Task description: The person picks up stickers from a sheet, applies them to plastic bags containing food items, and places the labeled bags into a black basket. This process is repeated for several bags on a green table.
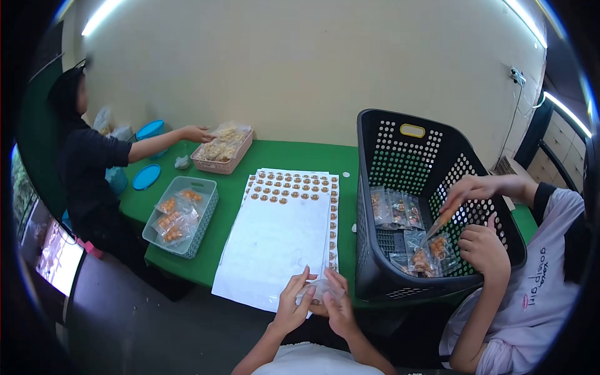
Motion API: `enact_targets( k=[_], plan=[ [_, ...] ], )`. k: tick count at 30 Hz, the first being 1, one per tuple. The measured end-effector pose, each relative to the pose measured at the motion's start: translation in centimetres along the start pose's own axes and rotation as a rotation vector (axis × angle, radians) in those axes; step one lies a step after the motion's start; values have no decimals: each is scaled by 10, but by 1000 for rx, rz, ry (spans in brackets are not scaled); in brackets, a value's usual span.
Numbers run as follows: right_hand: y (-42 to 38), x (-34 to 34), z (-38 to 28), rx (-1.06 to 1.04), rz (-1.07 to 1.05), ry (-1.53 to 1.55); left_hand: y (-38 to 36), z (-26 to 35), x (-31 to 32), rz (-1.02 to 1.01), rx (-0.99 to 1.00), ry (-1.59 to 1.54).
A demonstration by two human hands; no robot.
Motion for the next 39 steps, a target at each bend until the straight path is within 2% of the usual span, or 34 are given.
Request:
enact_targets(
  k=[2,4,7,10,13,15,19,27,29,36,39],
  plan=[
    [-4,-3,-8,-83,40,36,-6,-5,5,-10,-66,22],
    [-5,-3,-1,-75,-54,10,-9,0,8,21,-42,53],
    [-9,-8,9,-71,-87,-20,-16,-7,16,35,-161,8],
    [-11,-19,14,-65,-57,-57,-16,0,26,69,-125,33],
    [-11,-33,18,-75,45,-34,-24,-15,41,58,-200,-60],
    [-10,-40,19,-70,114,-42,-18,1,42,31,0,187],
    [-5,-43,29,-66,109,-75,-13,6,40,60,-110,111],
    [-1,-34,7,-115,130,-218,-8,8,23,130,-32,272],
    [-1,-30,-2,-266,143,-320,-8,6,20,130,-45,291],
    [15,-22,8,-192,180,-263,-4,-10,9,124,-42,292],
    [16,-14,1,-231,104,-271,-3,-11,1,102,-30,257]
  ],
)
Point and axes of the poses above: each hand's wrist, its own y-axis towards the middle knuckle, its own x-axis out of the palm, z = x × y, the point moved 9 cm from there along y, towards the middle knuckle, and after that the axes turned 8 degrees about x, right-handed, at the moved point
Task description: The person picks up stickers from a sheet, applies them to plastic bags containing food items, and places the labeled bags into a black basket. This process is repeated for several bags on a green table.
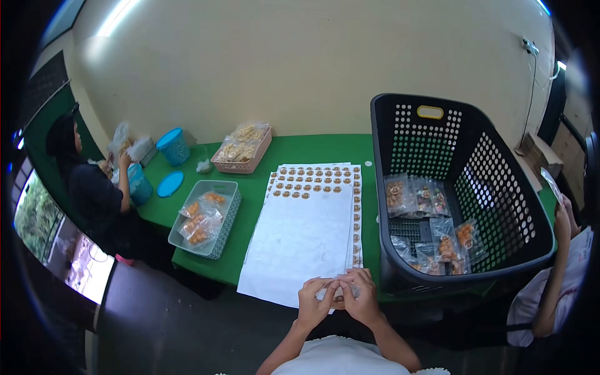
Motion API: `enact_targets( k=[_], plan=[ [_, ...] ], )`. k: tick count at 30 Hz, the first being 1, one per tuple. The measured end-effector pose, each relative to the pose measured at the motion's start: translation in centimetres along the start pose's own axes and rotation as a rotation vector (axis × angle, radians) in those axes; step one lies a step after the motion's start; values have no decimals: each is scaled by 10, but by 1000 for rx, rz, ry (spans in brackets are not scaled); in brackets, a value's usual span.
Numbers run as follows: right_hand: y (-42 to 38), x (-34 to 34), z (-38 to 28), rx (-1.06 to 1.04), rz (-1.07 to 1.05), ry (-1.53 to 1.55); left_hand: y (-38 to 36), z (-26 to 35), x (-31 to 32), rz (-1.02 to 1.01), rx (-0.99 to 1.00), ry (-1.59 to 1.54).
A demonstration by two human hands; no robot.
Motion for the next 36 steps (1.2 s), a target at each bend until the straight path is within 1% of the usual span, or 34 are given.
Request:
enact_targets(
  k=[1,3,4,7,9,10,13,15,16,17,19,23,26,27,29,32,36],
  plan=[
    [0,0,2,11,12,6,1,-2,-1,-17,0,4],
    [-1,11,2,-7,-76,-10,4,-2,-7,-4,33,43],
    [-1,12,0,4,-64,-12,6,-2,-7,-20,34,40],
    [-2,13,-15,4,-48,-99,9,-9,-9,-22,-11,9],
    [-3,16,-24,-25,-66,-165,7,-22,-12,10,-109,-127],
    [-1,14,-25,-27,-40,-182,8,-25,-11,-10,-112,-132],
    [-1,11,-16,22,5,-169,13,-30,-12,-25,-98,-186],
    [0,6,-18,27,77,-195,19,-19,-16,-86,37,-87],
    [-1,4,-19,31,102,-178,20,-21,-18,-79,-3,-113],
    [-2,2,-20,33,126,-161,22,-21,-17,-97,0,-124],
    [-2,1,-26,44,158,-180,25,-18,-21,-59,43,-131],
    [-7,3,-34,87,193,-217,32,-18,-19,-90,35,-179],
    [-13,-7,-51,49,211,-287,36,-17,-12,-167,2,-293],
    [-14,-13,-57,52,220,-294,37,-8,-11,-204,39,-301],
    [-19,-24,-80,-19,269,-324,40,4,-11,-247,74,-316],
    [-25,-33,-94,-5,333,-300,51,20,-7,-316,109,-404],
    [-33,-43,-106,-4,360,-303,57,27,-2,-335,130,-440]
  ],
)
Point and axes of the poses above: each hand's wrist, its own y-axis towards the middle knuckle, its own x-axis out of the palm, z = x × y, the point moved 9 cm from there along y, towards the middle knuckle, and after that the axes turned 8 degrees about x, right-handed, at the moved point
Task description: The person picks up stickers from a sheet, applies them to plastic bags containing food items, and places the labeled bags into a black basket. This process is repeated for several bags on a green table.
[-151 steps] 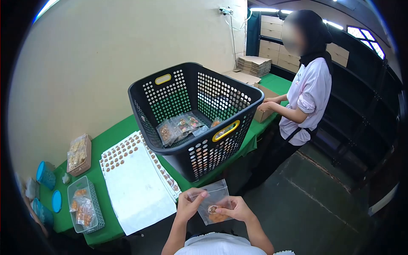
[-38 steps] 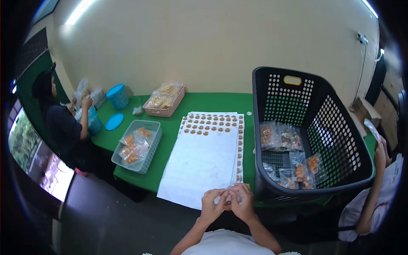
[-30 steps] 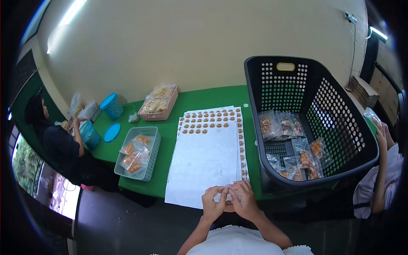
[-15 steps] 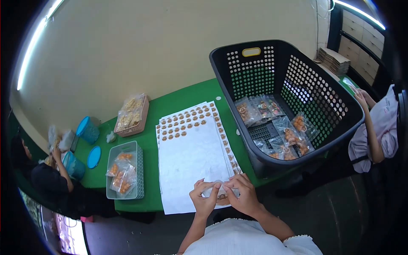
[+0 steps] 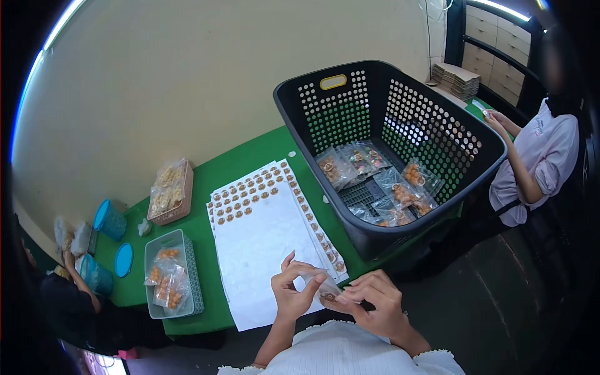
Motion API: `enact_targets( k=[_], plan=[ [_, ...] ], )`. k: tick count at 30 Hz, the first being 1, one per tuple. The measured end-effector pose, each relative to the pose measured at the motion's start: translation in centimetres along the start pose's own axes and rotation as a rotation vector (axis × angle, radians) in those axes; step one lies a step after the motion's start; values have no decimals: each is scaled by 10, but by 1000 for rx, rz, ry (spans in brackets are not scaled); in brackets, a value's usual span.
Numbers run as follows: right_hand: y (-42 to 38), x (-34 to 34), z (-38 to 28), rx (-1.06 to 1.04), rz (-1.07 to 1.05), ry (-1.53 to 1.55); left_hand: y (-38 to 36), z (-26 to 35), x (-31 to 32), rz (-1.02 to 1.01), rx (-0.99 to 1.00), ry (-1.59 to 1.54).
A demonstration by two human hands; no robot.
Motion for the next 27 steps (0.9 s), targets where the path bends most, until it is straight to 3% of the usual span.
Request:
enact_targets(
  k=[10,19,21,23,27],
  plan=[
    [-8,4,0,26,-36,59,10,-19,14,50,-115,-220],
    [6,15,10,11,-120,146,8,-16,-11,211,-47,-104],
    [13,27,27,36,-209,335,0,-2,-29,280,35,22],
    [16,30,55,124,-149,450,-12,13,-41,298,59,61],
    [28,53,67,128,-202,481,-31,53,-5,-21,185,341]
  ],
)
Point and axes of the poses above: each hand's wrist, its own y-axis towards the middle knuckle, its own x-axis out of the palm, z = x × y, the point moved 9 cm from there along y, towards the middle knuckle, and after that the axes turned 8 degrees about x, right-handed, at the moved point
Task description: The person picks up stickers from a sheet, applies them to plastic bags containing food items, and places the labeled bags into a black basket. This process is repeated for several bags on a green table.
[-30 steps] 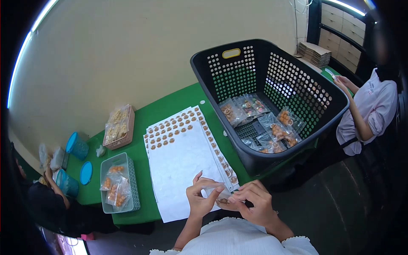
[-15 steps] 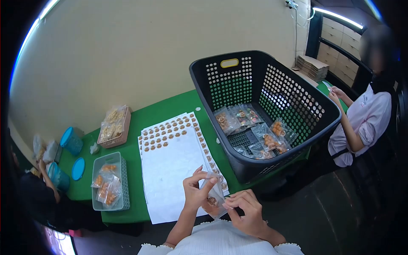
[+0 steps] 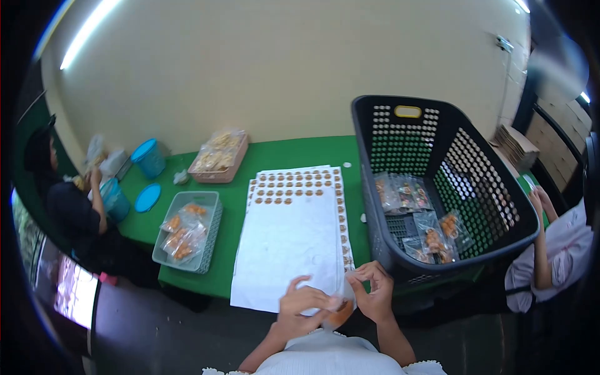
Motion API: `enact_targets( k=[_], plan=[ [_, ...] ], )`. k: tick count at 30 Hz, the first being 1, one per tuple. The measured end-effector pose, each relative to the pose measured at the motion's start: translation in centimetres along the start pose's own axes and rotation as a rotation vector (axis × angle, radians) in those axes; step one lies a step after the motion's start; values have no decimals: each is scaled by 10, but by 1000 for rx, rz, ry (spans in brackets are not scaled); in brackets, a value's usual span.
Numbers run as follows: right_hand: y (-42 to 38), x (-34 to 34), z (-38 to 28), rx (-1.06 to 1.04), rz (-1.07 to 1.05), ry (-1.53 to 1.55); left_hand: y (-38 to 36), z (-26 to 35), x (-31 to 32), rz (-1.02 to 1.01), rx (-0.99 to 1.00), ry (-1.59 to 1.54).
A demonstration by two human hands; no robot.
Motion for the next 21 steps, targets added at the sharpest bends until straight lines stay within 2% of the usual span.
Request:
enact_targets(
  k=[2,5,8,10,12,13,14,16,17,18,20,21],
  plan=[
    [5,13,3,-11,-55,-2,-7,-1,1,51,-35,9],
    [8,34,9,5,-133,7,-9,12,-4,48,60,162],
    [9,53,16,-32,-181,-18,-12,7,-16,70,-43,283],
    [14,55,49,181,-95,321,-13,12,-24,105,-103,326],
    [19,58,53,200,-117,288,-16,12,-35,142,-207,370],
    [21,59,46,250,-83,428,-20,7,-25,1,-220,327],
    [20,60,42,303,-47,569,-21,6,-24,15,-225,328],
    [12,68,31,308,-134,596,-20,7,-21,40,-188,319],
    [4,80,15,212,-281,487,-27,-6,-15,62,-222,171],
    [-6,92,0,116,-422,375,-33,-14,-14,62,-224,173],
    [-22,108,-23,-70,-550,256,-38,-20,-25,209,-191,92],
    [-26,108,-34,-124,-582,162,-38,-17,-36,347,-178,-23]
  ],
)
Point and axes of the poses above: each hand's wrist, its own y-axis towards the middle knuckle, its own x-axis out of the palm, z = x × y, the point moved 9 cm from there along y, towards the middle knuckle, and after that the axes turned 8 degrees about x, right-handed, at the moved point
